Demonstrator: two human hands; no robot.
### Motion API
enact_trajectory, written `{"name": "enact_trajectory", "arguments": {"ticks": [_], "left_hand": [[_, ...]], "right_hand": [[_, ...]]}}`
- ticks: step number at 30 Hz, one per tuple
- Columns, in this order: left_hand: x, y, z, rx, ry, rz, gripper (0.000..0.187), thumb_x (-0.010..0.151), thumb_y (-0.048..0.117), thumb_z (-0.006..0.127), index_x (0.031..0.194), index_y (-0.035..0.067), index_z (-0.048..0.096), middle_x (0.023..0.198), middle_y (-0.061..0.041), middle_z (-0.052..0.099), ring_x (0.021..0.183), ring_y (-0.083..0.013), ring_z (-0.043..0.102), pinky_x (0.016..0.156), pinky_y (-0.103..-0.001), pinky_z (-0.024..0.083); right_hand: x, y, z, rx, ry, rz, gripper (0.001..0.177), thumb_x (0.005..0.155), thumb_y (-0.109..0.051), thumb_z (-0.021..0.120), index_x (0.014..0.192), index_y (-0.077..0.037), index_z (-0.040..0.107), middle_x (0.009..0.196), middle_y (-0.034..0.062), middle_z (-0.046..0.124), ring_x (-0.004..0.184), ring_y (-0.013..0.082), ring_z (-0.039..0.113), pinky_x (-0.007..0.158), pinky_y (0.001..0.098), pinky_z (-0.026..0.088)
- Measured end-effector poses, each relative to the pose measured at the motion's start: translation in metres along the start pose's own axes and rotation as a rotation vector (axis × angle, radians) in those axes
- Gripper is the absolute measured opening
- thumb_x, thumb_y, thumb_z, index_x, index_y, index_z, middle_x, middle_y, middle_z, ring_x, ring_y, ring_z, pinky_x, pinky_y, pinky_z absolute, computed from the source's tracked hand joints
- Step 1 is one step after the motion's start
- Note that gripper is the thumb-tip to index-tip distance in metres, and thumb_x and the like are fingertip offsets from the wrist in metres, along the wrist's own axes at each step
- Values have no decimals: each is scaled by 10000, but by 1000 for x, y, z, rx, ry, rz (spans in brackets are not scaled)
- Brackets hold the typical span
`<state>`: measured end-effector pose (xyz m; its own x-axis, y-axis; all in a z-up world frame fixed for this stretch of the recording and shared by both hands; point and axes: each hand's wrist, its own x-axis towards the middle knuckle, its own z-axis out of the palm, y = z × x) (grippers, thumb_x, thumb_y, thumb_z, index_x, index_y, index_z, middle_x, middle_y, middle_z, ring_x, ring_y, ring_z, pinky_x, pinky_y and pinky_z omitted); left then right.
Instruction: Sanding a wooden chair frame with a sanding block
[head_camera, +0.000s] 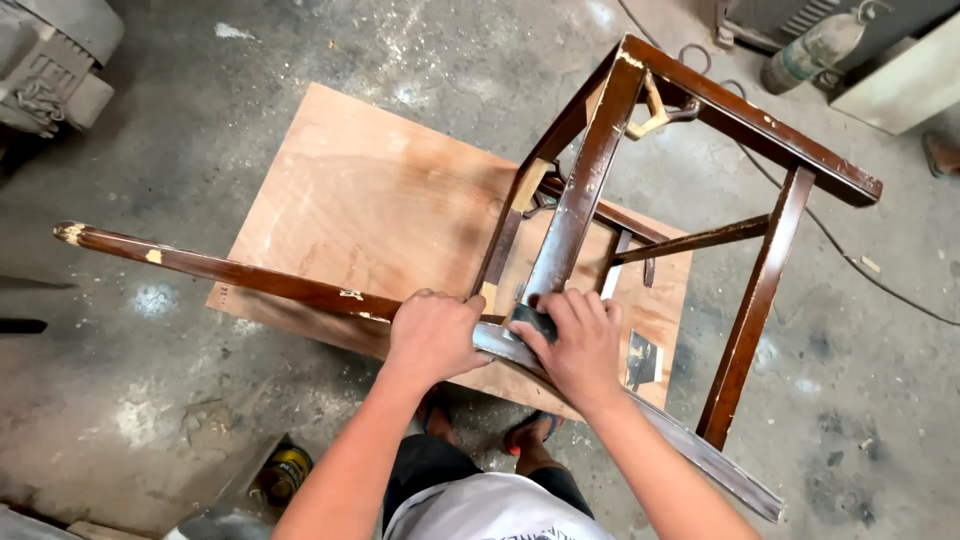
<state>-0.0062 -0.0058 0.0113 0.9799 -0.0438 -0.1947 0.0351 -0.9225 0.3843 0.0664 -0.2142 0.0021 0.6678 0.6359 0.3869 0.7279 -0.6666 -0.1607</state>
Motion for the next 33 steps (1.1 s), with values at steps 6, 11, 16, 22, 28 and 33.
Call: {"name": "enact_trajectory", "arguments": {"ticks": [6,11,16,22,28,33], "left_hand": [[2,-2,5,-10,13,-7,592,717,519,689,1167,137,718,835,-119,755,878,-345,751,892,-445,527],[-2,-1,-5,1,-16,-28,594,703,516,691,1157,134,713,868,-114,765,907,-342,751,901,-438,526],[-3,2,-11,13,-2,-47,554,709,522,683,1098,130,728,872,-114,770,921,-343,754,905,-436,532],[-1,6,-14,26,-43,-128,538,676,563,687,1060,189,728,863,-71,768,919,-315,751,896,-412,540],[-3,19,-27,71,-106,-156,629,661,542,766,1200,225,695,914,-79,776,964,-313,748,916,-427,553],[1,20,-24,62,-151,-212,721,639,584,742,1287,272,679,971,-77,778,1014,-326,732,945,-431,546]], "right_hand": [[6,1,-1,47,-12,-5,448,843,-602,757,1001,-204,625,848,-14,612,837,235,660,732,409,478],[37,14,-48,526,-287,334,233,849,-322,809,920,-127,705,764,23,668,755,204,651,662,367,525],[32,57,-47,1250,-263,639,112,887,-52,773,866,-35,664,623,-17,569,512,82,585,464,204,484],[31,50,-90,1080,-218,393,211,744,63,845,935,43,758,641,165,691,520,176,641,488,290,506],[4,80,-67,1358,-261,206,205,760,100,814,906,52,678,1065,250,767,926,246,768,829,405,623],[-2,86,-53,949,-158,-194,168,754,1,849,885,-20,745,1107,169,802,973,321,794,857,409,619]]}}
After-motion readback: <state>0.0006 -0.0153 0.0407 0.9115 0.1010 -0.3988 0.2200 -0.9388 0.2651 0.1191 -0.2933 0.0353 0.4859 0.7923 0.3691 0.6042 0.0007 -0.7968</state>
